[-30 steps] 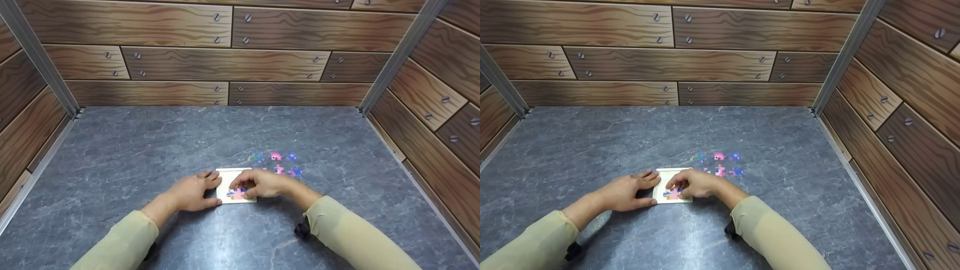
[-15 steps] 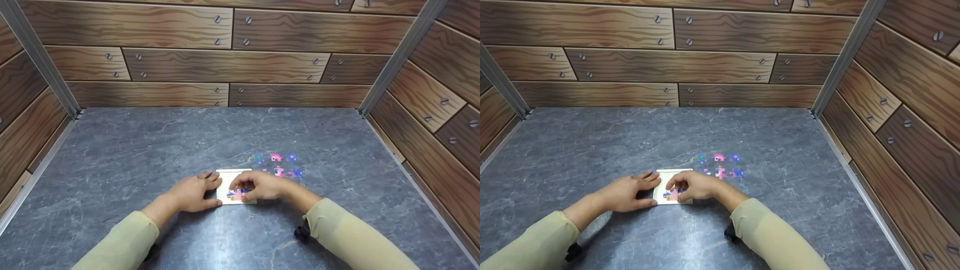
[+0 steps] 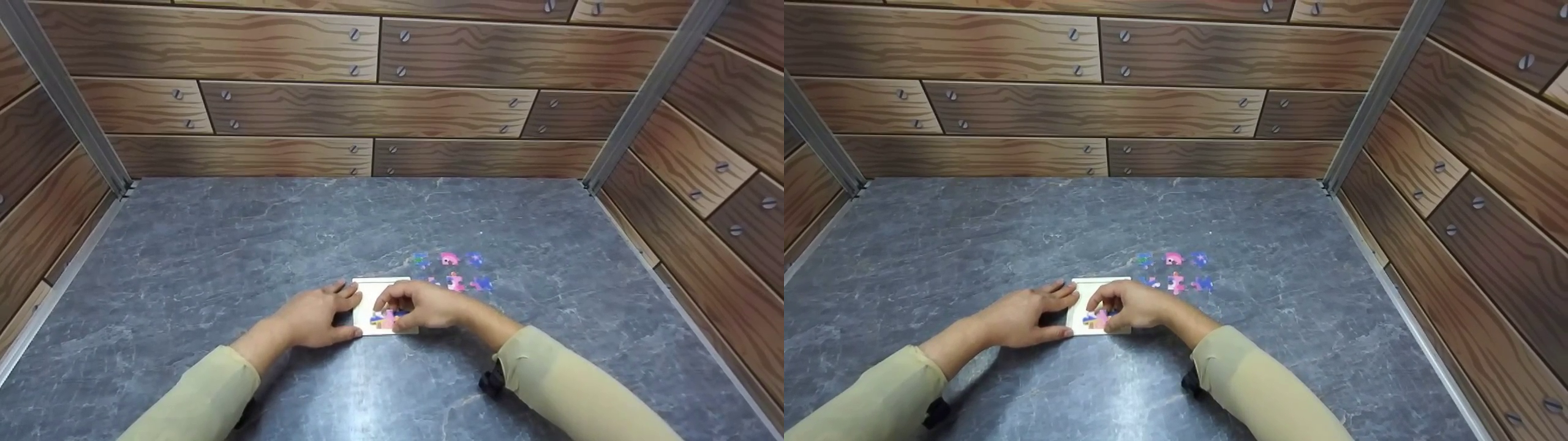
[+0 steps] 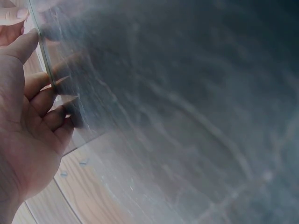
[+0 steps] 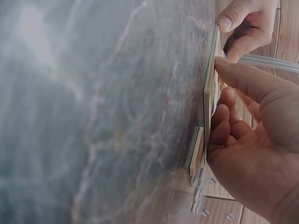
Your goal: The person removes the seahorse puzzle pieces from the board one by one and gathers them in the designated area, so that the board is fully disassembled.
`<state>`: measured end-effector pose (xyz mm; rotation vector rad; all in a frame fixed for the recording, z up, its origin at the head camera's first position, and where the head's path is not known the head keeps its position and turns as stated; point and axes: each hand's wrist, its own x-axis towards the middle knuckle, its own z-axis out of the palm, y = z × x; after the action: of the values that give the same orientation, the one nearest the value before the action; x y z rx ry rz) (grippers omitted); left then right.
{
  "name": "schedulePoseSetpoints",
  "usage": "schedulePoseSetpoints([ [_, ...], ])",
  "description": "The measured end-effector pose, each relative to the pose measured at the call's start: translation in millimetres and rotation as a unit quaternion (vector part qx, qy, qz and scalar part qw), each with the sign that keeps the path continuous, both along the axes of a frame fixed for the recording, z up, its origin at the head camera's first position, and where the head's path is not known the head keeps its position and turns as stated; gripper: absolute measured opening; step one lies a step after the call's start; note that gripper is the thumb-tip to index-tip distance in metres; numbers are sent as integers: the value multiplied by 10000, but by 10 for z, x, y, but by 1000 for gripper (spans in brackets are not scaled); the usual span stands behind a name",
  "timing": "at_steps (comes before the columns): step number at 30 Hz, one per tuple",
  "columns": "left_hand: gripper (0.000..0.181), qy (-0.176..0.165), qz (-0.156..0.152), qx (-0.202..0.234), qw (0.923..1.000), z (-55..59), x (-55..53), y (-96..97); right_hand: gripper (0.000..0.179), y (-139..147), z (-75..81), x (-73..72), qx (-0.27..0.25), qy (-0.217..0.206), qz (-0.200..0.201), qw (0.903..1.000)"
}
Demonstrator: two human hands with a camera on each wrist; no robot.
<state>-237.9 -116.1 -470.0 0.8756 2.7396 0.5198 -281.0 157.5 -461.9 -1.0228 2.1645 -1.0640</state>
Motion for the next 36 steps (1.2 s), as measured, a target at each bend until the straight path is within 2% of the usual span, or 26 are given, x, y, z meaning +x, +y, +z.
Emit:
schedulePoseSetpoints([
  [9, 71, -20, -13, 62, 10000, 5, 4, 2, 34, 9, -24, -6, -127, 136, 112, 9998],
  [23, 71, 20, -25, 62, 10000, 3, 6, 0, 31, 10, -13, -3, 103, 332, 67, 9994],
  [36, 70, 148, -62, 108, 9998, -9, 14, -1, 29, 24, -37, 12, -133, 206, 2, 9997],
])
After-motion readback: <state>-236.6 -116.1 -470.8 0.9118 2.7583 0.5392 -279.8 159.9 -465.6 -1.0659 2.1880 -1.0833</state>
